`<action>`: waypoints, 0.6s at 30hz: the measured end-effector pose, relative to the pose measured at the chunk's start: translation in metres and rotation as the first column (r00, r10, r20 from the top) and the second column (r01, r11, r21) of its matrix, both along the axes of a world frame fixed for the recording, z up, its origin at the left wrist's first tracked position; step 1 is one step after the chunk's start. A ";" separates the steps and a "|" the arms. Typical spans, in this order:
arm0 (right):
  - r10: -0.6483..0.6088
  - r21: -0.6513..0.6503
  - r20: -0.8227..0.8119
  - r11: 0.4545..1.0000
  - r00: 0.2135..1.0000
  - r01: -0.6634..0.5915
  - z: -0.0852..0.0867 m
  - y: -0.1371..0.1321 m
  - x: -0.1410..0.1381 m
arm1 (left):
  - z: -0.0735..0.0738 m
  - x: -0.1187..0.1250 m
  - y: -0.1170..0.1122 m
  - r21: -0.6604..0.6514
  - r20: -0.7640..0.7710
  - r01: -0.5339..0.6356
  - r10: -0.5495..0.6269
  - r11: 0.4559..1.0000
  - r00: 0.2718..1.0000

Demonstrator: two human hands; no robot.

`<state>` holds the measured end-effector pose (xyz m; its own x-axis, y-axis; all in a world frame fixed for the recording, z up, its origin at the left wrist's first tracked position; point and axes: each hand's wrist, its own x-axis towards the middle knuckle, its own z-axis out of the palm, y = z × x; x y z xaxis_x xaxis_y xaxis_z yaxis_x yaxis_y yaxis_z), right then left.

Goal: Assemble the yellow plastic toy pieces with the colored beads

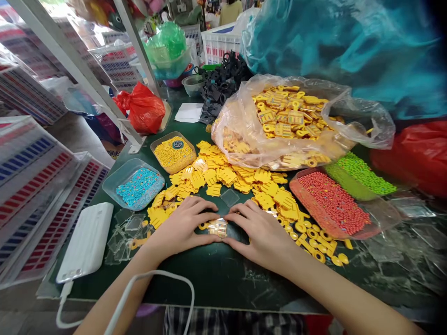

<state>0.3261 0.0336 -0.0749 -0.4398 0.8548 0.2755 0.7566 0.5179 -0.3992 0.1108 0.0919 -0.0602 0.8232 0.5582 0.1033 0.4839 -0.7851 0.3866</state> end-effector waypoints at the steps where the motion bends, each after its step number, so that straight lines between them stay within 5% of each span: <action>1: -0.005 0.005 0.006 1.000 1.000 0.005 -0.001 0.000 0.000 | -0.001 0.000 0.000 -0.009 -0.002 0.002 -0.002 1.000 1.000; 11: -0.032 0.057 0.026 0.998 0.999 0.030 -0.006 -0.001 -0.001 | -0.005 -0.005 0.001 -0.082 -0.040 -0.050 0.046 0.995 0.998; 18: -0.051 -0.045 0.052 0.998 0.997 0.053 0.001 0.000 -0.003 | -0.002 -0.004 0.007 -0.002 -0.101 -0.065 0.065 0.998 0.993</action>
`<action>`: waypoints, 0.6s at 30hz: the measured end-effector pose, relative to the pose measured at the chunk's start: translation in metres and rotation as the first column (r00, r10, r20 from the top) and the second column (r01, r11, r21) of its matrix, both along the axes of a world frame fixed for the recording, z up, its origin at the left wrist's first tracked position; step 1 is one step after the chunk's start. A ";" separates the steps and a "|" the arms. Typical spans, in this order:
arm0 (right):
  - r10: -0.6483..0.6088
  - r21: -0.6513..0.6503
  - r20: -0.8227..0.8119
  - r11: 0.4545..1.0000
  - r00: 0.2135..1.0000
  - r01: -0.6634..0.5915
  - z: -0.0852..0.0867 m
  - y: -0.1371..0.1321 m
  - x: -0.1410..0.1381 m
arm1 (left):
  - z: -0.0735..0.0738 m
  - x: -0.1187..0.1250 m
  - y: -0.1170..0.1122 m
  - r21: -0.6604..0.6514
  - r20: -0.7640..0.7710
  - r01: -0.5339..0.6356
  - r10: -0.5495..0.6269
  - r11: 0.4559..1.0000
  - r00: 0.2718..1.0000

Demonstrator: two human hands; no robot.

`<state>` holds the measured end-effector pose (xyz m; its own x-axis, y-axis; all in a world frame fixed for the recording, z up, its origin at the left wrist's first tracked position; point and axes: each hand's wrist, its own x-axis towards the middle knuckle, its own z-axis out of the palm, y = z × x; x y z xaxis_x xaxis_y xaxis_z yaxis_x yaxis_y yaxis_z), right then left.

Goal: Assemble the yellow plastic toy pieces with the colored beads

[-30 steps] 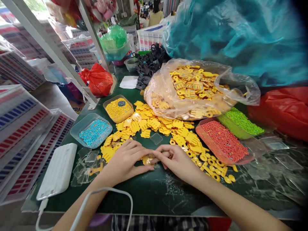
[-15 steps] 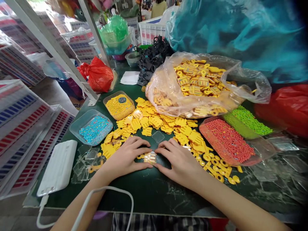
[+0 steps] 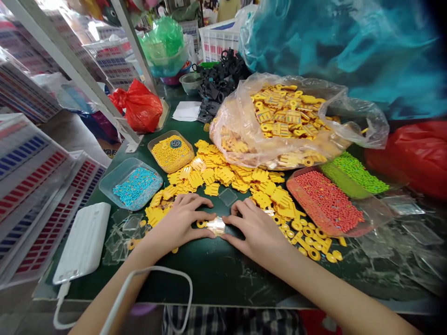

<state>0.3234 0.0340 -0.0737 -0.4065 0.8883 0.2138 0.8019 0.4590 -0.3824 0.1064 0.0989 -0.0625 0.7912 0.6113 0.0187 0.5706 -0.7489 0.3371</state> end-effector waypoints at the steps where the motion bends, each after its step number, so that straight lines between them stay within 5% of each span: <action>1: -0.003 -0.025 -0.001 1.000 1.000 0.003 0.002 0.001 0.000 | 0.000 0.001 0.001 0.016 -0.003 0.008 -0.008 1.000 1.000; 6: -0.002 -0.208 -0.057 0.978 0.998 -0.010 0.013 0.008 -0.005 | -0.004 0.001 0.002 0.115 0.068 0.061 -0.069 0.992 0.995; 13: -0.132 -0.420 -0.488 0.902 0.863 -0.100 0.025 -0.015 -0.011 | 0.001 0.001 -0.015 0.346 0.334 0.056 -0.178 0.937 0.925; 15: -0.151 -0.364 -0.539 0.929 0.829 -0.067 0.031 -0.013 0.005 | 0.004 0.001 -0.018 0.356 0.336 0.055 -0.183 0.933 0.924; 18: -0.251 -0.117 -0.515 0.968 0.820 0.222 0.050 0.024 0.046 | 0.006 -0.003 -0.016 0.375 0.321 -0.020 -0.110 0.927 0.941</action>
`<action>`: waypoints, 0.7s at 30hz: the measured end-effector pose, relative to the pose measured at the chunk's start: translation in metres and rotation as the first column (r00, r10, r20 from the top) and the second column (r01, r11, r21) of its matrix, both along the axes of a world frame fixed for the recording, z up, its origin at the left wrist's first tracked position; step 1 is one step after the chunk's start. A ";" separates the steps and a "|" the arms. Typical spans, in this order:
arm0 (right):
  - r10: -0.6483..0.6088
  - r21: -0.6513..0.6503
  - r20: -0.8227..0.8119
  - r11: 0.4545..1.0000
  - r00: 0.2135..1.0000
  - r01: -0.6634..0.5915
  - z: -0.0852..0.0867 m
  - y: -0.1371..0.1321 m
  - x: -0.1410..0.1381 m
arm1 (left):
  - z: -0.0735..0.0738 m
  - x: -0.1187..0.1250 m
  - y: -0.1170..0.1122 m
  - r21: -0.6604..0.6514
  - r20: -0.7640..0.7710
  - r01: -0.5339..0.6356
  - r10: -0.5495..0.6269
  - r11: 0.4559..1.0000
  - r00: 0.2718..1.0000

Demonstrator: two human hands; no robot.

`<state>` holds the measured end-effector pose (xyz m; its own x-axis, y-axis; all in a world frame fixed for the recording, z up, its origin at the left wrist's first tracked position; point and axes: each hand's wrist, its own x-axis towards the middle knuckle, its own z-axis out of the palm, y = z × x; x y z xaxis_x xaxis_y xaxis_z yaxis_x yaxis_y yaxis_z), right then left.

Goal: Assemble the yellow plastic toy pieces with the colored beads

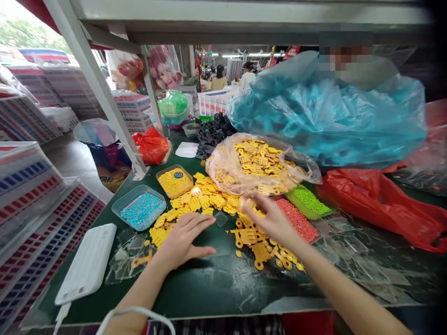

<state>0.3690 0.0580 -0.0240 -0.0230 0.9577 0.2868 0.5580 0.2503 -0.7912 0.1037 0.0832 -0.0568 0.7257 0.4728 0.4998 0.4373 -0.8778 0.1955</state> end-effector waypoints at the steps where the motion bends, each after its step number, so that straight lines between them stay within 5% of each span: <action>1: -0.104 0.057 0.041 0.993 0.994 0.101 0.009 0.019 0.014 | 0.000 -0.003 0.003 0.010 0.007 -0.046 0.045 0.999 0.999; 4: -0.346 0.266 0.241 0.922 0.907 0.281 0.035 0.069 0.038 | -0.003 -0.014 0.013 0.035 0.067 -0.210 0.207 0.977 0.976; 7: -0.361 0.417 0.443 0.893 0.821 0.168 0.042 0.080 0.021 | -0.006 -0.025 0.022 0.038 0.134 -0.403 0.395 0.914 0.909; 11: -0.035 0.193 0.776 0.964 0.630 -0.184 0.012 0.050 -0.037 | -0.008 -0.034 0.028 -0.023 0.164 -0.580 0.575 0.814 0.801; 16: -0.058 0.149 0.820 0.982 0.570 -0.114 -0.028 0.042 -0.073 | -0.009 -0.034 0.027 -0.109 0.141 -0.579 0.589 0.808 0.796; 21: -0.114 0.192 0.806 0.979 0.580 -0.075 -0.026 0.050 -0.060 | -0.008 -0.034 0.025 -0.144 0.137 -0.575 0.592 0.805 0.794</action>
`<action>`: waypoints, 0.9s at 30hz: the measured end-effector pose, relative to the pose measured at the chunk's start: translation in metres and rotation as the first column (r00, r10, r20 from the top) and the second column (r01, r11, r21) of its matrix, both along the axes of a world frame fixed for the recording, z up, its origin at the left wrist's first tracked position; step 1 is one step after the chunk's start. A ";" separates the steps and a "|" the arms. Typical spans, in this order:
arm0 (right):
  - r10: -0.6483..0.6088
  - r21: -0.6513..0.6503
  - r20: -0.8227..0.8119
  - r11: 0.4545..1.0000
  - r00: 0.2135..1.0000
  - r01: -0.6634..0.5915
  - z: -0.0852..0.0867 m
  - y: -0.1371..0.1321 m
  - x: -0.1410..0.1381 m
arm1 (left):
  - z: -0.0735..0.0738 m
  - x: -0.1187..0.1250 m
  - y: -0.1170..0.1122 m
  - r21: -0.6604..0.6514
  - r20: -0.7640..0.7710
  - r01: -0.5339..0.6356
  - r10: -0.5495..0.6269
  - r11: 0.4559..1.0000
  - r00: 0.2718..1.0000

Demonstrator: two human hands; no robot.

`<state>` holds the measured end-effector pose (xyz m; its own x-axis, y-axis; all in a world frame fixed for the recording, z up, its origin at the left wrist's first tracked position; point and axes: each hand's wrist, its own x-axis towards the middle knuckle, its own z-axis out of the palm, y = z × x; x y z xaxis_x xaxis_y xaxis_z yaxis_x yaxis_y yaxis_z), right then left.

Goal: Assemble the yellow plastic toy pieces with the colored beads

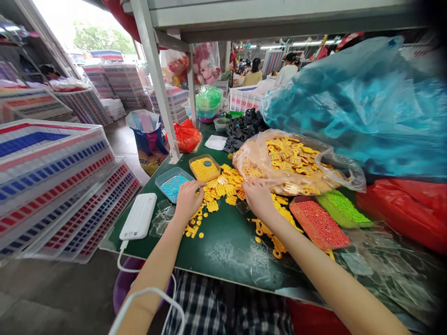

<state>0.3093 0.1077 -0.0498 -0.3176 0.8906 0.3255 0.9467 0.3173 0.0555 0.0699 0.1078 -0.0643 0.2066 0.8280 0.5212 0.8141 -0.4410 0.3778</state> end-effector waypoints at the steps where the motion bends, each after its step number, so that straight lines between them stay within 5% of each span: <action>1: -0.009 0.022 -0.014 1.000 1.000 0.010 0.002 -0.004 0.005 | 0.000 0.002 -0.001 -0.009 0.001 0.020 -0.020 1.000 1.000; 5: -0.055 0.093 -0.078 0.994 0.995 0.062 0.001 -0.038 0.021 | 0.000 0.026 -0.007 -0.078 -0.036 0.258 -0.261 0.963 0.965; 10: -0.093 0.193 -0.233 0.971 0.968 0.140 -0.022 -0.081 0.039 | 0.005 0.087 -0.027 -0.288 -0.159 0.527 -0.582 0.800 0.797; 16: -0.274 0.181 -0.334 0.920 0.902 0.347 -0.037 -0.090 0.065 | 0.010 0.132 -0.050 -0.343 -0.244 0.368 -0.461 0.864 0.853; 22: -0.311 0.105 -0.439 0.914 0.843 0.392 -0.027 -0.087 0.075 | 0.003 0.126 -0.033 -0.466 -0.121 0.419 -0.525 0.779 0.842; 27: -0.218 -0.079 -0.774 0.965 0.594 0.250 -0.012 -0.079 0.066 | 0.003 0.115 -0.032 -0.495 -0.091 0.365 -0.465 0.788 0.881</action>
<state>0.3750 0.0285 -0.0618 0.2829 0.8808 0.3797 0.6843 0.0920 -0.7233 0.1851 0.0761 -0.0609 0.6417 0.7667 0.0213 0.6700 -0.5739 0.4710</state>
